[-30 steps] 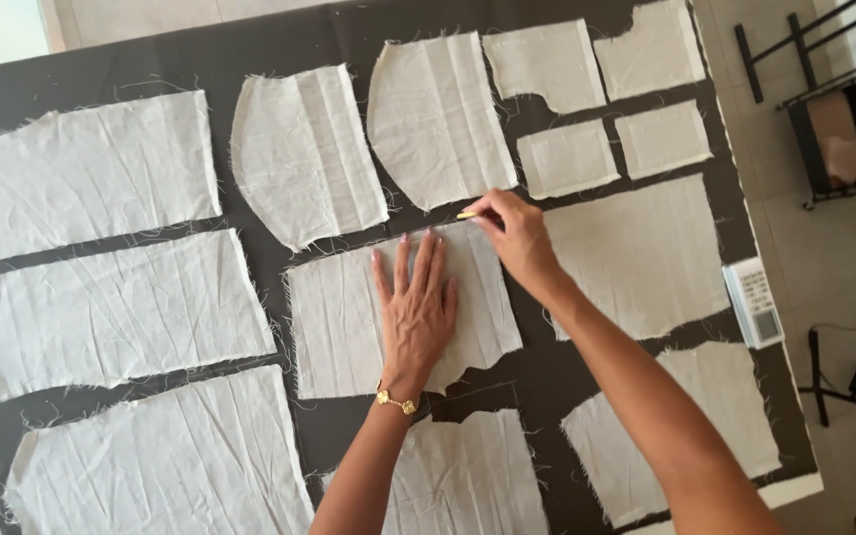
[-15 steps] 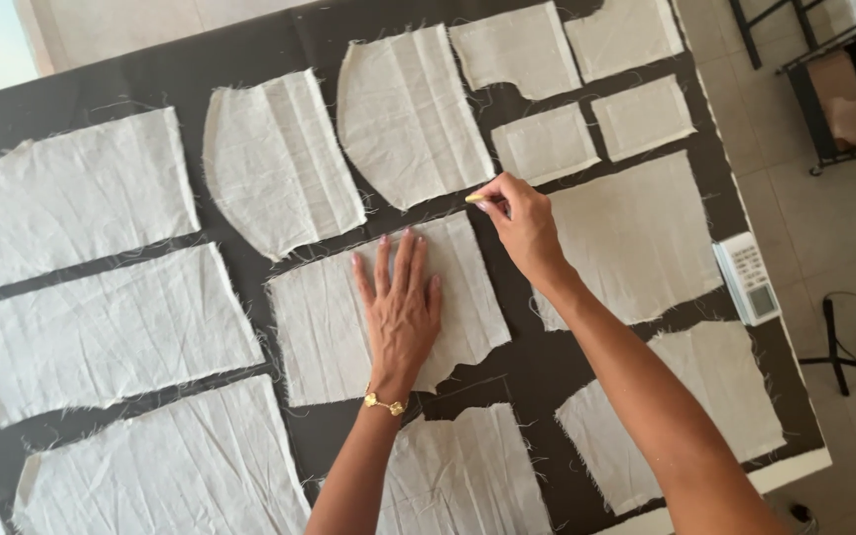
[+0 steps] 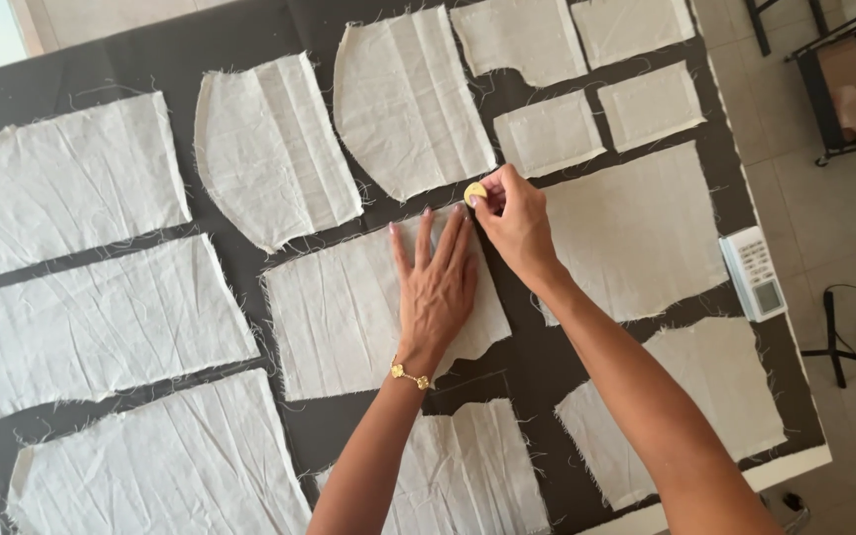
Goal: Tracing the outlines of various fabric pattern pieces onto a base material using tailor's chalk.
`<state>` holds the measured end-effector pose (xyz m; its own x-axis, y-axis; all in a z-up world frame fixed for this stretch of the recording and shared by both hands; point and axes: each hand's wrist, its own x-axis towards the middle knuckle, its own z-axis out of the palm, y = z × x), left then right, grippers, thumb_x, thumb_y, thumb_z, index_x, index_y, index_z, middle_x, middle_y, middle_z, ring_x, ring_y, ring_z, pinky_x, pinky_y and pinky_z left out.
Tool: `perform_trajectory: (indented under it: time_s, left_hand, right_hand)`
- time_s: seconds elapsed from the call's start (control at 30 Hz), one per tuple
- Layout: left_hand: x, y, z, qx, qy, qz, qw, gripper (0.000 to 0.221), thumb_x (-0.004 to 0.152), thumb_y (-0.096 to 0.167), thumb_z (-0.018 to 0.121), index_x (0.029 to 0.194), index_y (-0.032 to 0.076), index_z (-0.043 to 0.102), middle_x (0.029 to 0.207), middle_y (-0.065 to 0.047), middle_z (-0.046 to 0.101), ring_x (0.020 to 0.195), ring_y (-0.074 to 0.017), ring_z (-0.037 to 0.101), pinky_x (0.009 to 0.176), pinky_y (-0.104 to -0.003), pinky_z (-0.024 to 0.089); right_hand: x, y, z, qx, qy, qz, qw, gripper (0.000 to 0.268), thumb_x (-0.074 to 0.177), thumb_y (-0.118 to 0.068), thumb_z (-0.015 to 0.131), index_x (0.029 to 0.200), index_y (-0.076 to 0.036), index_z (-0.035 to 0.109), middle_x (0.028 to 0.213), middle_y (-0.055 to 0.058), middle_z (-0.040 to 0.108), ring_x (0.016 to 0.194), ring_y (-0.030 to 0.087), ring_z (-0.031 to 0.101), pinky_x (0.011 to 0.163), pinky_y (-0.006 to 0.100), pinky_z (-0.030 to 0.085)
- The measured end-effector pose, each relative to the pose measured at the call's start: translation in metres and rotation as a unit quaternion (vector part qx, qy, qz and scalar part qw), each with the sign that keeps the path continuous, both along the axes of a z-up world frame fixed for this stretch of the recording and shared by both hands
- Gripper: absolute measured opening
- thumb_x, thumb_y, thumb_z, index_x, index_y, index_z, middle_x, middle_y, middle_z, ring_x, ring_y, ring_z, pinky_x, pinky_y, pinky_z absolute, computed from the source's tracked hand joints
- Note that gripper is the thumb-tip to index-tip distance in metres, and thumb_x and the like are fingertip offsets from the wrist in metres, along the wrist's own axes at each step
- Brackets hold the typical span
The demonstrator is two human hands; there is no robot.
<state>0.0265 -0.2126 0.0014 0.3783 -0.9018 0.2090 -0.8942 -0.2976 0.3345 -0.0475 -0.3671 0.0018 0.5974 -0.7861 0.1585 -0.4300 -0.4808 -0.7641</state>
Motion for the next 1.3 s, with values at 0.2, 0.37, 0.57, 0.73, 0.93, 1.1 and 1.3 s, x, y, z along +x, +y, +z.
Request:
perform_trajectory:
  time_s: [0.2,0.37,0.57,0.73,0.93,1.1,1.3]
  left_hand:
    - [0.0,0.001,-0.006,0.024,-0.003,0.0,1.0,0.058,0.108,0.033,0.05,0.165,0.02,0.051,0.174,0.002,0.046,0.165,-0.0326,0.029,0.134,-0.074,0.004]
    - [0.0,0.0,-0.003,0.013,-0.005,0.001,1.0,0.057,0.108,0.032,0.053,0.164,0.019,0.052,0.172,0.002,0.047,0.164,-0.0324,0.032,0.134,-0.073,0.009]
    - [0.0,0.0,-0.002,0.002,-0.002,0.007,1.0,0.055,0.108,0.033,0.054,0.162,0.018,0.054,0.172,0.001,0.048,0.164,-0.032,0.033,0.134,-0.072,0.011]
    - [0.0,0.0,-0.002,0.0,0.003,0.003,1.0,0.056,0.108,0.032,0.054,0.162,0.018,0.054,0.171,0.001,0.048,0.164,-0.0323,0.032,0.133,-0.073,0.01]
    - [-0.002,0.001,-0.004,0.001,0.003,0.005,1.0,0.056,0.109,0.033,0.053,0.163,0.018,0.052,0.172,0.001,0.048,0.164,-0.0319,0.032,0.134,-0.073,0.009]
    - [-0.001,0.001,-0.006,0.0,-0.008,0.006,1.0,0.058,0.107,0.032,0.054,0.164,0.018,0.051,0.172,0.001,0.047,0.164,-0.0322,0.033,0.134,-0.074,0.01]
    - [-0.002,0.002,-0.009,-0.005,-0.002,0.005,1.0,0.056,0.108,0.031,0.053,0.162,0.018,0.054,0.172,0.0,0.048,0.164,-0.0324,0.032,0.134,-0.074,0.009]
  right_hand:
    - [0.011,-0.007,-0.003,0.002,-0.004,-0.005,1.0,0.016,0.098,-0.004,0.08,0.102,0.0,0.065,0.088,0.015,0.074,0.072,0.024,0.074,0.066,0.035,0.063]
    - [0.0,-0.001,-0.004,0.007,-0.003,0.001,1.0,0.016,0.098,-0.004,0.081,0.103,-0.001,0.066,0.089,0.015,0.074,0.073,0.024,0.075,0.065,0.035,0.062]
    - [-0.018,0.013,0.004,0.02,0.02,-0.001,1.0,0.016,0.097,-0.003,0.08,0.104,-0.001,0.066,0.09,0.015,0.074,0.074,0.024,0.075,0.065,0.036,0.061]
    - [-0.018,0.014,0.008,0.028,0.02,-0.012,0.999,0.015,0.096,-0.003,0.079,0.102,-0.001,0.066,0.087,0.014,0.073,0.073,0.023,0.074,0.065,0.035,0.061]
    - [-0.039,0.027,0.001,0.021,0.045,-0.009,0.999,0.016,0.094,-0.004,0.08,0.102,-0.001,0.066,0.087,0.016,0.074,0.074,0.027,0.075,0.064,0.037,0.06]
    - [-0.046,0.034,0.001,0.033,0.043,-0.017,0.998,0.016,0.093,-0.006,0.08,0.1,-0.002,0.066,0.086,0.014,0.075,0.072,0.023,0.074,0.065,0.035,0.06]
    - [-0.06,0.048,0.006,0.034,0.052,-0.011,0.998,0.016,0.093,-0.005,0.08,0.101,-0.002,0.067,0.088,0.016,0.075,0.074,0.025,0.075,0.064,0.037,0.06]
